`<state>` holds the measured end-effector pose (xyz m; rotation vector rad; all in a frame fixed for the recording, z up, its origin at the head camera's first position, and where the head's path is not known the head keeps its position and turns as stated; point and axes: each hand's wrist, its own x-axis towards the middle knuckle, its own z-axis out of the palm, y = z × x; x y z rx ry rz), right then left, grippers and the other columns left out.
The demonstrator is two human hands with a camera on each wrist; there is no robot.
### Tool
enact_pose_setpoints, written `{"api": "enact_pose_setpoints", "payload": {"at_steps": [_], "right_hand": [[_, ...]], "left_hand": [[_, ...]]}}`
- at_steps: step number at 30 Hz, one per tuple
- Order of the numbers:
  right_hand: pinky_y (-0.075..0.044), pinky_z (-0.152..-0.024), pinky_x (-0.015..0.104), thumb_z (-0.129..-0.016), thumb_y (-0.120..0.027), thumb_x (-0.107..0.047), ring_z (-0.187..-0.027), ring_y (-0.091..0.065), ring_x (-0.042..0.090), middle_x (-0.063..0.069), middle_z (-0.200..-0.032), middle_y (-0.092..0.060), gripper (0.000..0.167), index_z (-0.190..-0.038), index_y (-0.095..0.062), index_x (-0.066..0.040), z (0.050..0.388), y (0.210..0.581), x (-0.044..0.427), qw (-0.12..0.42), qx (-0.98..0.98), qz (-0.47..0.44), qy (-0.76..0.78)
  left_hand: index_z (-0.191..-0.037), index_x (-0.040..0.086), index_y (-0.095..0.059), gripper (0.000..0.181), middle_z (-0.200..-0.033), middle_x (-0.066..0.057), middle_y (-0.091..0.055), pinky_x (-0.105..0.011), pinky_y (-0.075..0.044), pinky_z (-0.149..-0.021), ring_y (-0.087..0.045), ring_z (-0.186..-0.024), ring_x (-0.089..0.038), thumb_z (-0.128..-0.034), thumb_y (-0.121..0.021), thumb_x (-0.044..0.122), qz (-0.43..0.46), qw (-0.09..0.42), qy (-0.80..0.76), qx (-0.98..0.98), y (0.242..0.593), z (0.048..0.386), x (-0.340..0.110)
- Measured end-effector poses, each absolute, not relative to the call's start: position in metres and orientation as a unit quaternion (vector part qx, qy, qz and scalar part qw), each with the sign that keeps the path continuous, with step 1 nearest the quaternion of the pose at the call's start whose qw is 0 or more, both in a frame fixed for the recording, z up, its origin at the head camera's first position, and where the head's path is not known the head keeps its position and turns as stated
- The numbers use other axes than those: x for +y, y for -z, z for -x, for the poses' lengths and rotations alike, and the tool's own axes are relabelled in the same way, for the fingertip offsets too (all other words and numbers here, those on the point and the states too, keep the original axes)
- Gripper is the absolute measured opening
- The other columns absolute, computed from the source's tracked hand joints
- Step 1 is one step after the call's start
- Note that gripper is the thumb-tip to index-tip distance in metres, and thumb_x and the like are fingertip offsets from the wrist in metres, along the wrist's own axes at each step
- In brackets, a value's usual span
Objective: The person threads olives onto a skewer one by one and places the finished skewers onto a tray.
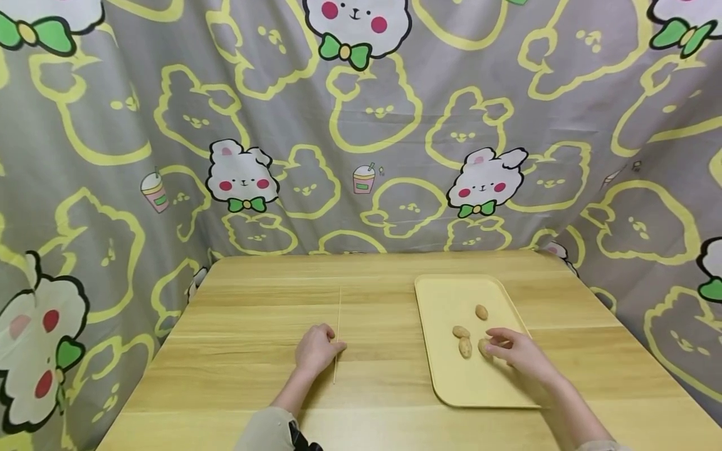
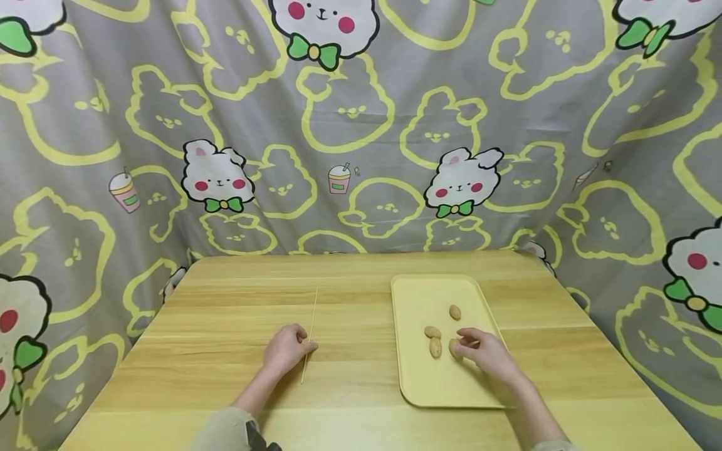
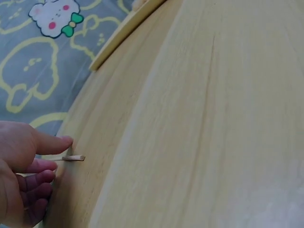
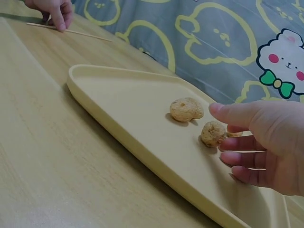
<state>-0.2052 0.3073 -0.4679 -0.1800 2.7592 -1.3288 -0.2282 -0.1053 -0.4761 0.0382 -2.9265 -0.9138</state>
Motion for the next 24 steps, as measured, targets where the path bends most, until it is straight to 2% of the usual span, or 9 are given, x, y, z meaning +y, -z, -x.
{"api": "enact_pose_setpoints", "payload": {"at_steps": [8,14,24], "right_hand": [[-0.047,-0.069,0.028,-0.082,-0.071,-0.022,-0.080,-0.058,0.018,0.004,-0.088,-0.062,0.044,-0.113,-0.059,0.007,0.2087,0.4712,0.3022,0.008,0.915,0.075,0.397],[-0.046,-0.069,0.031,-0.082,-0.070,-0.024,-0.080,-0.058,0.018,0.004,-0.090,-0.063,0.040,-0.110,-0.062,0.003,0.2077,0.4713,0.3011,0.009,0.922,0.080,0.378],[-0.046,-0.070,0.033,-0.083,-0.070,-0.021,-0.082,-0.058,0.019,0.006,-0.093,-0.063,0.039,-0.112,-0.060,0.004,0.2059,0.4689,0.3014,0.018,0.920,0.085,0.382]], "left_hand": [[-0.079,0.010,-0.063,0.015,-0.078,-0.001,-0.059,-0.034,-0.043,-0.055,-0.056,-0.071,-0.019,-0.0754,-0.074,0.019,-0.011,0.050,0.286,-0.957,0.4775,0.2304,-0.1063],[-0.075,0.007,-0.062,0.009,-0.077,-0.002,-0.057,-0.036,-0.045,-0.060,-0.055,-0.073,-0.020,-0.0769,-0.070,0.012,0.002,0.055,0.284,-0.957,0.4761,0.2286,-0.1090],[-0.072,0.003,-0.058,0.006,-0.074,-0.005,-0.051,-0.036,-0.045,-0.064,-0.051,-0.072,-0.022,-0.0768,-0.058,0.000,0.008,0.027,0.268,-0.963,0.4684,0.2270,-0.1119]]}}
